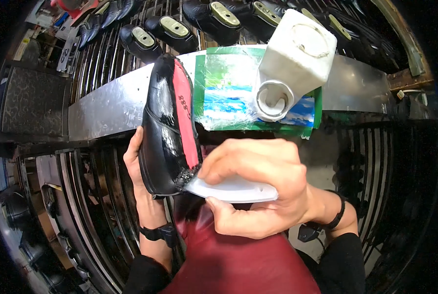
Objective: Applying glue or finishing agent to the edge of shoe soles and uppers on a production line.
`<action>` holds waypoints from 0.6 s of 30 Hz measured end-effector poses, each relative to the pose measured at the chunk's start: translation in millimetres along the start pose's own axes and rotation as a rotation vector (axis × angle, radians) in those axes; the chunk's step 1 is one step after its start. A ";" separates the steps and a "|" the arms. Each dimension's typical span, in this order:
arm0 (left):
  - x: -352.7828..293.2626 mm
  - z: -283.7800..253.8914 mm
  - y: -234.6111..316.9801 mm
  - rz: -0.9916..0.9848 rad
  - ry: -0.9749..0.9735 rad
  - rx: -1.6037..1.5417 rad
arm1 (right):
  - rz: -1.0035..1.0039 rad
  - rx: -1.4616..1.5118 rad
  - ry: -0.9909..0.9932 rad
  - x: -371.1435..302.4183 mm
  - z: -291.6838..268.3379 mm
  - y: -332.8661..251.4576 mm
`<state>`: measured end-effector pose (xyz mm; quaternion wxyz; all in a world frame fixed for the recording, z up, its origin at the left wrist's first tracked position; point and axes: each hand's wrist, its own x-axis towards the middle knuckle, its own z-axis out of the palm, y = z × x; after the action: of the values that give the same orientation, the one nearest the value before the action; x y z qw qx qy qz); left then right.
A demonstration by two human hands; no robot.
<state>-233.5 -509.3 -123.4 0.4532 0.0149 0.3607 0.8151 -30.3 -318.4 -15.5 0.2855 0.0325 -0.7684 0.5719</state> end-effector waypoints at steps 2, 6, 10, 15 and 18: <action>-3.6 17.1 -1.0 -0.032 0.002 -0.114 | -0.064 0.002 -0.013 16.2 -3.0 -6.4; -2.5 32.6 -8.8 0.006 -0.090 -0.325 | -0.108 -0.003 -0.012 26.8 -11.2 -3.5; -1.3 44.1 -21.6 0.395 0.260 0.539 | -0.138 0.070 -0.015 41.0 -20.9 3.6; 9.5 44.6 -38.0 1.237 -0.003 1.746 | -0.075 0.018 -0.083 54.5 -44.5 14.4; 13.2 -2.1 -49.6 1.232 0.011 1.784 | -0.002 0.052 -0.014 73.1 -42.9 36.3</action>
<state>-205.9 -484.3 -158.8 -0.2099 0.5141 0.7560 0.3465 -87.8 -247.2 -4.1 0.2800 0.0448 -0.7550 0.5912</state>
